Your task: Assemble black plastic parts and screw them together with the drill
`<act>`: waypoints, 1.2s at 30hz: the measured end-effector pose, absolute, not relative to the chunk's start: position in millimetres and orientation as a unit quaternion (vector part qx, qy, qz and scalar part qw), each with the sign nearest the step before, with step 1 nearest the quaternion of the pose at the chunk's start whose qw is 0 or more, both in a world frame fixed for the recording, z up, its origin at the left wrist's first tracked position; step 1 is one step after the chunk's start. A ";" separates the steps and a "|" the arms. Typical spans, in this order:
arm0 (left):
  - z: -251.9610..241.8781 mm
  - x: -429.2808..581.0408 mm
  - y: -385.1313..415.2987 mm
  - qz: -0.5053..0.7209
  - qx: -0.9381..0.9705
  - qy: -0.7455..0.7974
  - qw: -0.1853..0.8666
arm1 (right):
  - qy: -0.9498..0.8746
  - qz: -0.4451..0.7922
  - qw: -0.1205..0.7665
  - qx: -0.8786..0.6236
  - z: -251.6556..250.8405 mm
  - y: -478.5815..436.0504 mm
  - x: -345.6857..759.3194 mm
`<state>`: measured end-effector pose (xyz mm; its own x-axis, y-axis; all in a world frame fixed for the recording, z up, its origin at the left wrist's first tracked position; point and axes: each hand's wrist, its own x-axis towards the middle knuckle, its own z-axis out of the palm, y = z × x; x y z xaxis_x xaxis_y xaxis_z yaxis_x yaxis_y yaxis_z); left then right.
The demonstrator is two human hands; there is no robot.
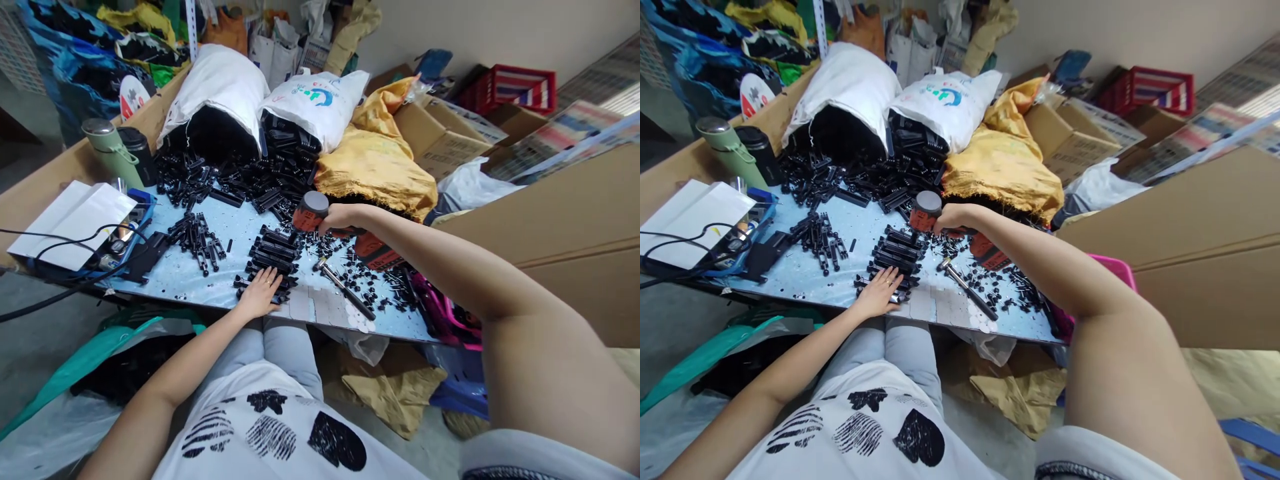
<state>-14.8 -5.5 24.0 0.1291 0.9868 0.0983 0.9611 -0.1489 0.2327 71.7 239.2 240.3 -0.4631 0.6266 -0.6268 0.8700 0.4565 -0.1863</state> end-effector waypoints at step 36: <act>26.0 -5.9 -3.6 0.115 0.736 0.664 0.065 | 0.836 -0.189 0.335 0.391 228.3 189.1 96.7</act>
